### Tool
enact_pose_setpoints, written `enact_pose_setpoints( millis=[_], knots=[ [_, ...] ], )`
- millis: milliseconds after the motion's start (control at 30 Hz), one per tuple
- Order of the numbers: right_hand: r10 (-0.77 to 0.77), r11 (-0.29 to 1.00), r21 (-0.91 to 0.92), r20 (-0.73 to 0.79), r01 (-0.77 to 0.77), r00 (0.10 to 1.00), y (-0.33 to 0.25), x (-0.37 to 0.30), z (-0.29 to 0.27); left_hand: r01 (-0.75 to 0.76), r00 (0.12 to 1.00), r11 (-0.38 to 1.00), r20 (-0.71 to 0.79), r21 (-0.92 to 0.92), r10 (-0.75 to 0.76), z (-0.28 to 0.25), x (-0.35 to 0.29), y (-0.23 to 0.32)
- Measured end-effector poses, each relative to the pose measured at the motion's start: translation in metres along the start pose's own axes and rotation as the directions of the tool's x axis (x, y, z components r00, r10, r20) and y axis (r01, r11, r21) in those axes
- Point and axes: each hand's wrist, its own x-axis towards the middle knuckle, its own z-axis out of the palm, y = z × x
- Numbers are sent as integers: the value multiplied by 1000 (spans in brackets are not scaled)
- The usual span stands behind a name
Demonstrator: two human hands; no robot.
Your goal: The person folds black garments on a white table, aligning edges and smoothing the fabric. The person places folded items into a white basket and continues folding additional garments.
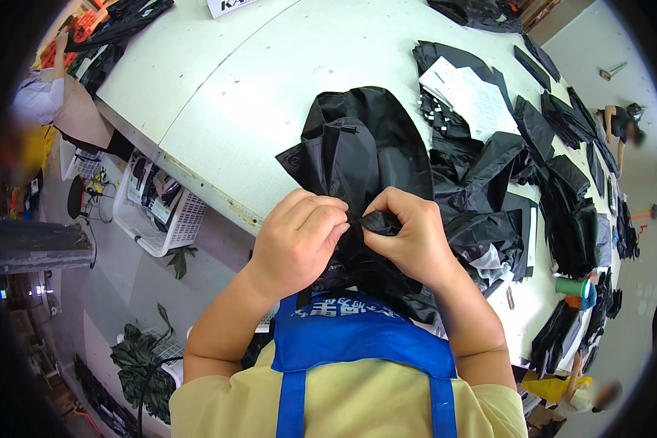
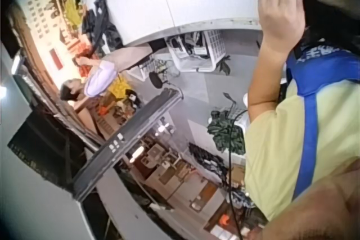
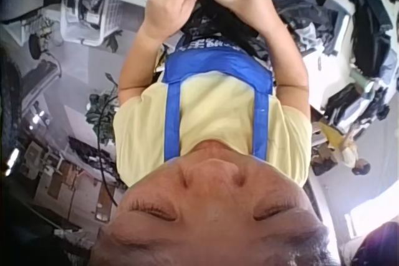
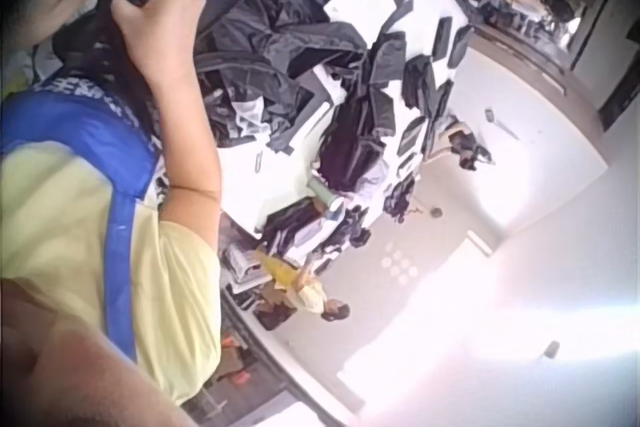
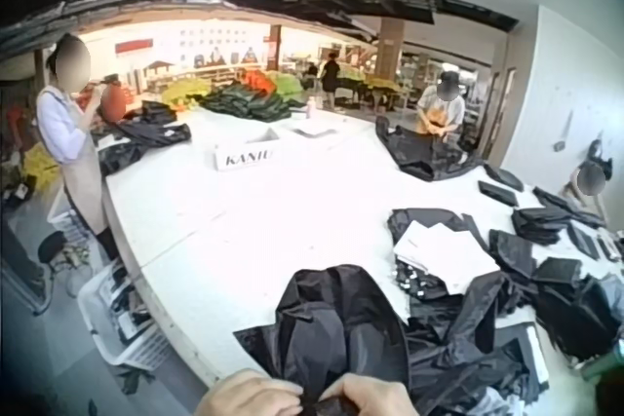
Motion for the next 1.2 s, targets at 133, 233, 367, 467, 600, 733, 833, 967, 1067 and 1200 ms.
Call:
enact_pose_setpoints(
  millis=[133,233,367,467,600,733,833,967,1067,1200],
  knots=[
    [3,1000,22,-38,-2,999,0,-1,6,5,1000,1000,4,10,-5,1,0,1],
    [-16,1000,23,-131,20,991,-1,-1,6,-64,996,998,62,1,64,0,7,3],
    [-102,995,-41,-245,95,964,-1,3,3,-34,993,990,106,-135,48,-3,23,3],
    [-82,996,13,-340,92,937,-5,3,3,-44,981,999,187,-16,46,-8,39,-2],
    [-135,986,19,-511,168,849,-8,9,-11,-118,974,989,183,-86,132,4,53,17],
    [-193,965,90,-394,247,899,5,4,-36,-168,956,982,229,-86,184,6,65,31],
    [-395,865,292,-109,409,912,21,-6,-57,-206,926,951,359,232,113,9,87,12],
    [-185,952,-270,-128,145,974,171,-36,-134,-301,942,906,241,298,234,-14,106,-34],
    [576,798,-425,331,-427,748,203,-83,-151,277,959,955,90,-102,-269,-61,120,-56],
    [66,774,-479,-589,-414,805,148,-109,-194,335,928,924,-107,-182,-357,-85,145,-66]
  ],
)
